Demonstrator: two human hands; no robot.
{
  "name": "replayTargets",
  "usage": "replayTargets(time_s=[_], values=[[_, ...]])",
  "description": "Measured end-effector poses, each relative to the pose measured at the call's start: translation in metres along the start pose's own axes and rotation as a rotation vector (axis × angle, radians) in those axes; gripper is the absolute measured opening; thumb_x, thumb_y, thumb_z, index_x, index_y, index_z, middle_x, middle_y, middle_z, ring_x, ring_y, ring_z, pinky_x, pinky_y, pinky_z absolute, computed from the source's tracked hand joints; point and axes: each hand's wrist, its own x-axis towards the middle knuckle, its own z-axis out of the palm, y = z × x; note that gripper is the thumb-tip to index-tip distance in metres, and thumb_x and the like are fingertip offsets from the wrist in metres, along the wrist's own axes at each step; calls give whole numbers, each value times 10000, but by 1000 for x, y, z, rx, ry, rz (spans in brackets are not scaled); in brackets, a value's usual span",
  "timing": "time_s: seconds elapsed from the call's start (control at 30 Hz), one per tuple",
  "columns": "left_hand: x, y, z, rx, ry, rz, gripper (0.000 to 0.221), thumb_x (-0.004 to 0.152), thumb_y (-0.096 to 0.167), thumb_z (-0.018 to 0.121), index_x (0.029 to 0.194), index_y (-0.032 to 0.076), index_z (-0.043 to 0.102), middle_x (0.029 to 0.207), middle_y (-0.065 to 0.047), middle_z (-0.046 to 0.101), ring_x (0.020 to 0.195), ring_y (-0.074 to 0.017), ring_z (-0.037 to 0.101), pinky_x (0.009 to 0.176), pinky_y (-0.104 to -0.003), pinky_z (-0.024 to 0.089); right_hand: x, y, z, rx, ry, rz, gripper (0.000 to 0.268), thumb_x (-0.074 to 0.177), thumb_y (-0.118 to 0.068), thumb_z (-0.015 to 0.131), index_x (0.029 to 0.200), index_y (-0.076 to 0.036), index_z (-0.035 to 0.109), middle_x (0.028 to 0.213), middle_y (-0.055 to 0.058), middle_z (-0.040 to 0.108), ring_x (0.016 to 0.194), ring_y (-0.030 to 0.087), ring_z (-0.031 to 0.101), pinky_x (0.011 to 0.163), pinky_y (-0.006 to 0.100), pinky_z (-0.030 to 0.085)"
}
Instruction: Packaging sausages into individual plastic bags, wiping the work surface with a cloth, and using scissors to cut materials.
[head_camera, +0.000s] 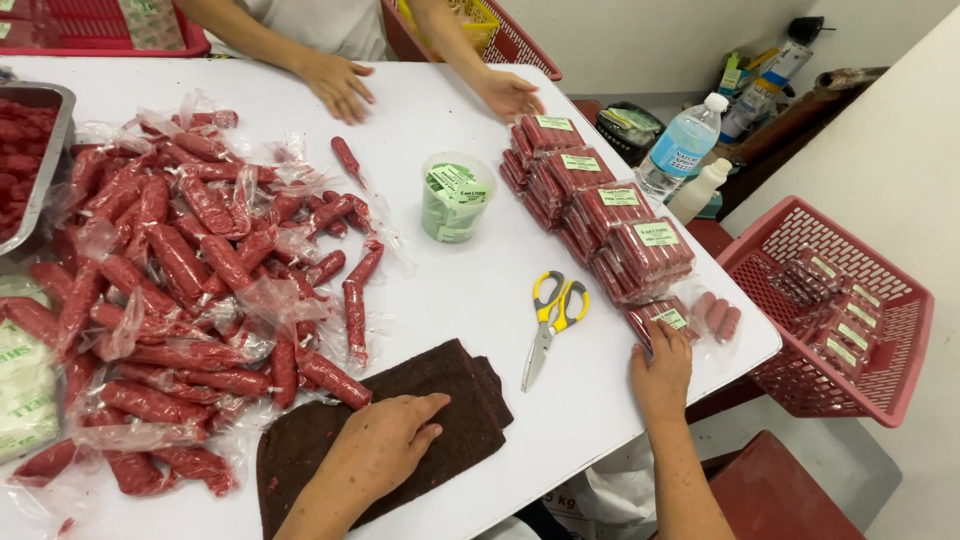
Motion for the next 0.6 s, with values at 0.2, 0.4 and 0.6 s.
replayTargets(time_s=[0.2,0.4,0.6], values=[[-1,2,-3,4,-7,-6,421,997,308,514,1416,266,535,1291,31,670,1139,-202,659,962,-449,506,1,0,-1,-15,-21,12,467,909,-139,571,1367,-56,598,1410,170,547,1329,381,437,1151,516,337],[-1,2,-4,3,25,8,411,983,304,544,1393,266,557,1219,8,694,1076,-229,678,904,-429,525,1,9,6,-22,-3,6,468,904,-156,577,1365,-76,602,1421,157,550,1342,378,434,1170,510,321],[1,-3,1,5,44,24,410,982,292,544,1391,256,560,1265,14,680,1097,-228,672,895,-437,534,4,-35,-16,-35,312,-233,368,864,-10,635,1218,-92,699,1376,141,610,1233,365,554,1020,531,434]])
